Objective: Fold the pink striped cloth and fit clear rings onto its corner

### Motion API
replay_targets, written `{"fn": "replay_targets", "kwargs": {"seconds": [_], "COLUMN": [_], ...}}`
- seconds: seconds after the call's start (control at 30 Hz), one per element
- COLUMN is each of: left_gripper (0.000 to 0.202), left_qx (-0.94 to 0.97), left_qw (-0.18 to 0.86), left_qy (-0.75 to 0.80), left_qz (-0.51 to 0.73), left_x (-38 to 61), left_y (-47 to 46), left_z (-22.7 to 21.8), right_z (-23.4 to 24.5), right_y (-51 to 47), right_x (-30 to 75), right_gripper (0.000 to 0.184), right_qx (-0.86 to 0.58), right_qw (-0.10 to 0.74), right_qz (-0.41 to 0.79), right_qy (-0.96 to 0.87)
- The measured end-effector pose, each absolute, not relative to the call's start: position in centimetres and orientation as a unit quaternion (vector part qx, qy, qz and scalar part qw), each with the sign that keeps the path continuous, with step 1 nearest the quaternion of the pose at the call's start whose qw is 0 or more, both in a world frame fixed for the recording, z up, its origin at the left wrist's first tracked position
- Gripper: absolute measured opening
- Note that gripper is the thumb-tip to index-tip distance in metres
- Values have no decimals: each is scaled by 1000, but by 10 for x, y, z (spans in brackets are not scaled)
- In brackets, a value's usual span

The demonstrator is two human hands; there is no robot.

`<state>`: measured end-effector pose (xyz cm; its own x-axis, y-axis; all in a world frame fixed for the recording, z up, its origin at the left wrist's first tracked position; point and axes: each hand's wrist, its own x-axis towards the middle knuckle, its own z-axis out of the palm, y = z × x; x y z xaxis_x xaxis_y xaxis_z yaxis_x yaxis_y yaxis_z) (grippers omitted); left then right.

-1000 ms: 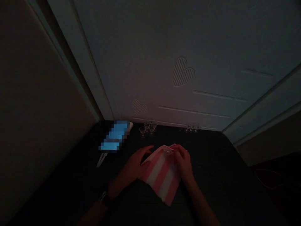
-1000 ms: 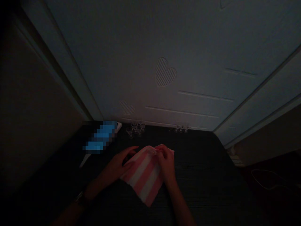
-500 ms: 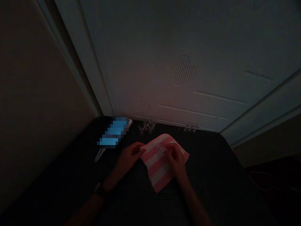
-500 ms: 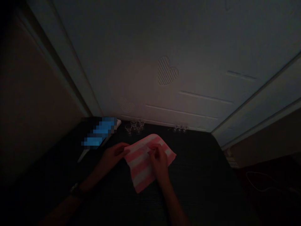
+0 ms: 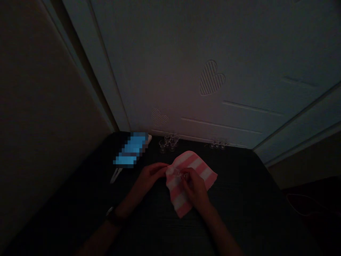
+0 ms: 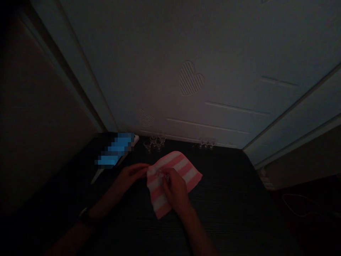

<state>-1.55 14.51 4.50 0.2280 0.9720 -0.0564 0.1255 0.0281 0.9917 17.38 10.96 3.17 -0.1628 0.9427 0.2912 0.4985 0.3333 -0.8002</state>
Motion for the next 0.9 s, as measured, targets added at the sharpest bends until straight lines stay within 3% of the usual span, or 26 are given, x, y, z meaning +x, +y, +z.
{"fn": "replay_targets", "kwargs": {"seconds": [0.37, 0.6, 0.9], "left_gripper": [26, 26, 25], "left_qx": [566, 588, 582], "left_qw": [586, 537, 544], "left_qy": [438, 463, 461], "left_qz": [380, 388, 392], "left_x": [-21, -19, -17], "left_y": [151, 148, 146], "left_z": [33, 30, 35], "right_z": [33, 32, 31], "right_y": [108, 105, 106], "right_x": [175, 174, 169], "right_gripper": [24, 22, 5], "right_qx": [-510, -495, -529], "right_qw": [347, 319, 414], "right_qz": [219, 179, 309], "right_qy": [-756, -788, -673]}}
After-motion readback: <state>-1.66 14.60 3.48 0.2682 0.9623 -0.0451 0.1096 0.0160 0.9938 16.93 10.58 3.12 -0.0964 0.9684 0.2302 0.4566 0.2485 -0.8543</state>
